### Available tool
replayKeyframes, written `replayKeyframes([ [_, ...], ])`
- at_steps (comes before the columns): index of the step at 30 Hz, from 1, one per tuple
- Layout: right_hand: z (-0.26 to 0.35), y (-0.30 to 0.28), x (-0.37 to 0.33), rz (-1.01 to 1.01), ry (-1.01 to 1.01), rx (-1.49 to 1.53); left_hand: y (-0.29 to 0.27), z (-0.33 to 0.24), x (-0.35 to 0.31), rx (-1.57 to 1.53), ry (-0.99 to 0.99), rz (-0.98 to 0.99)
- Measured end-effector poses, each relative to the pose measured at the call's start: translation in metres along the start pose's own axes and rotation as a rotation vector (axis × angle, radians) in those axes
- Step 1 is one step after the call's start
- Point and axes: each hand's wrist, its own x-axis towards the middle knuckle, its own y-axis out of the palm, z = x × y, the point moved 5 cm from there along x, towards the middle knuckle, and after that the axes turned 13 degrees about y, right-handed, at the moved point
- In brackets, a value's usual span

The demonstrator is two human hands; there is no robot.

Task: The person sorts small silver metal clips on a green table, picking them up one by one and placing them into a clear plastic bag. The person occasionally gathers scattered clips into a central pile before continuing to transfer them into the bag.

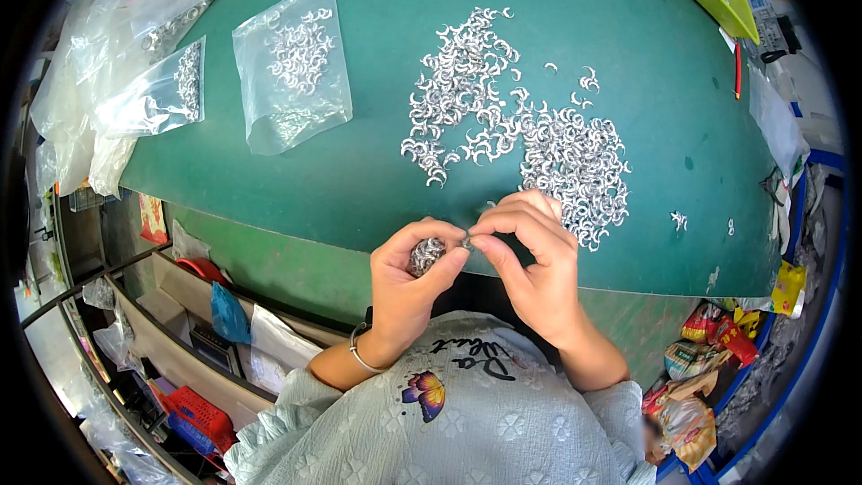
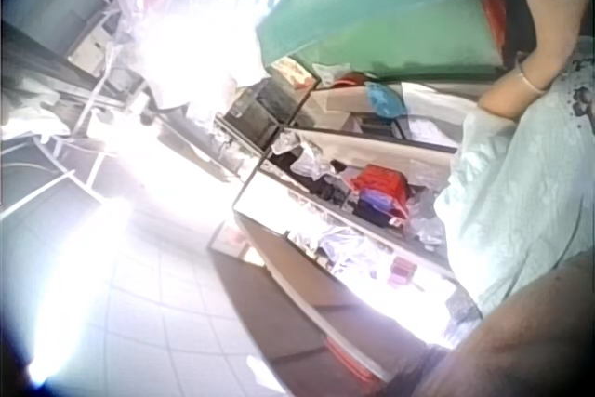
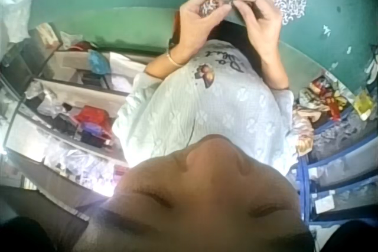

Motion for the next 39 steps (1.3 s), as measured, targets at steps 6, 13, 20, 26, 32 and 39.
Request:
replayKeyframes([
  [6, 0.002, -0.001, -0.003, 0.005, -0.042, 0.063, 0.002, -0.007, 0.002, 0.047, 0.013, 0.015],
  [13, 0.004, -0.001, -0.006, 0.037, -0.03, 0.143, 0.003, 0.012, -0.006, -0.344, -0.301, 0.003],
  [20, -0.007, -0.001, -0.004, 0.15, 0.033, 0.288, 0.009, 0.015, -0.005, -0.602, -0.501, 0.054],
  [26, -0.002, 0.01, 0.023, 0.03, -0.056, -0.035, 0.012, 0.015, -0.006, -0.698, -0.481, 0.189],
  [32, 0.007, 0.037, 0.046, 0.118, -0.234, -0.419, 0.006, 0.016, -0.004, -0.595, -0.369, 0.123],
  [39, -0.004, 0.026, 0.04, 0.033, -0.319, -0.499, 0.006, 0.022, -0.004, -0.517, -0.385, 0.056],
])
